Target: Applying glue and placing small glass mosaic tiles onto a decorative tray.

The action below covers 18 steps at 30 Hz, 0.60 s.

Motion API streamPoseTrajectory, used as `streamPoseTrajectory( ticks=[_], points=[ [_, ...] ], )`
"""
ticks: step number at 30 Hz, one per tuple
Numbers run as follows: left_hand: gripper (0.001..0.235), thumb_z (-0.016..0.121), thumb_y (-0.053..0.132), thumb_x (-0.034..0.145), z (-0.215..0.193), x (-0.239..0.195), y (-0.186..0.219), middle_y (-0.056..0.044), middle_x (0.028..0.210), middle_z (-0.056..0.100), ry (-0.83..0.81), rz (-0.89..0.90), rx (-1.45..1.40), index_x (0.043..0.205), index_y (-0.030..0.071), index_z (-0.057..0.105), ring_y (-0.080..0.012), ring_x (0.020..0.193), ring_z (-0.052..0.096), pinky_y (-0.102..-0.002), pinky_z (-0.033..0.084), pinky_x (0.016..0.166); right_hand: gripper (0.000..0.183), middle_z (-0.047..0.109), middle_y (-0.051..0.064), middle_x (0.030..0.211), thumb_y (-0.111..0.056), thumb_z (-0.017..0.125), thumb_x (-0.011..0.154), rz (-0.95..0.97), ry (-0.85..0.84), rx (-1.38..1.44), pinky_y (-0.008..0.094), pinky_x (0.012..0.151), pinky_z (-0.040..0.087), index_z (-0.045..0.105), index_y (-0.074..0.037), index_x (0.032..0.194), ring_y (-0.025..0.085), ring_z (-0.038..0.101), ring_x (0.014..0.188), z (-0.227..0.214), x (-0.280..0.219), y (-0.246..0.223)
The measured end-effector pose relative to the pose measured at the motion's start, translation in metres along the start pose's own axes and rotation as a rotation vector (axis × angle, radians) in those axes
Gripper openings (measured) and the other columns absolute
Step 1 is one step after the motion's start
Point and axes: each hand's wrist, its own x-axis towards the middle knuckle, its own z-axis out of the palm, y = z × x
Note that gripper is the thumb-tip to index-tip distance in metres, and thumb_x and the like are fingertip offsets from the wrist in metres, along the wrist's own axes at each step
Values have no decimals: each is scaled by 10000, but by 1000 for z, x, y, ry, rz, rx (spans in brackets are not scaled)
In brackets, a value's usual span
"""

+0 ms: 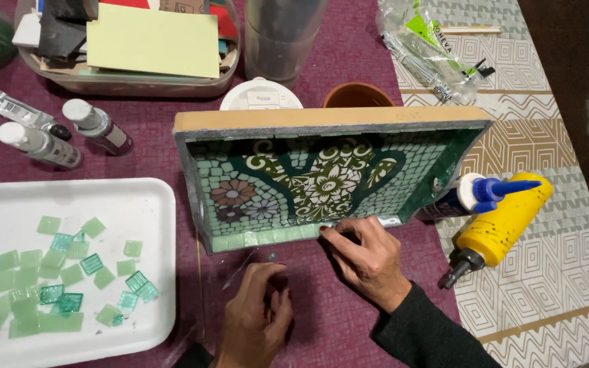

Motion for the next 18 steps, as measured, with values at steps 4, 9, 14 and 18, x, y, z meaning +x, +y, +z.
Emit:
streamPoseTrajectory(
  ticks=[4,9,14,18],
  points=[
    [451,702,-37,759,0,-1,0,-10,965,676,20,-8,0,1178,107,618,-103,571,594,-253,487,486,186,649,47,923,-64,804,806,5,-19,-13,268,560,412,783,-101,987,152,478,679,-2,1,-3],
    [443,695,-35,765,-1,-1,3,-13,965,673,18,5,-3,1182,94,617,-109,613,611,-251,510,520,192,641,46,938,-70,797,815,-5,-29,-45,276,562,403,777,-101,1003,158,467,683,-3,1,-3],
    [454,696,-45,745,-2,0,5,-14,995,682,32,25,2,1171,93,621,-115,583,598,-256,480,485,278,659,55,977,-77,820,780,-19,17,-47,276,591,431,780,-118,1052,165,515,714,-2,-4,0],
    [475,685,-52,750,-2,0,3,-37,1058,673,2,19,5,1197,85,600,-126,655,632,-268,521,545,350,681,70,1014,-106,751,745,-9,65,-6,278,622,464,788,-105,1094,172,522,742,2,-21,11]
  ],
)
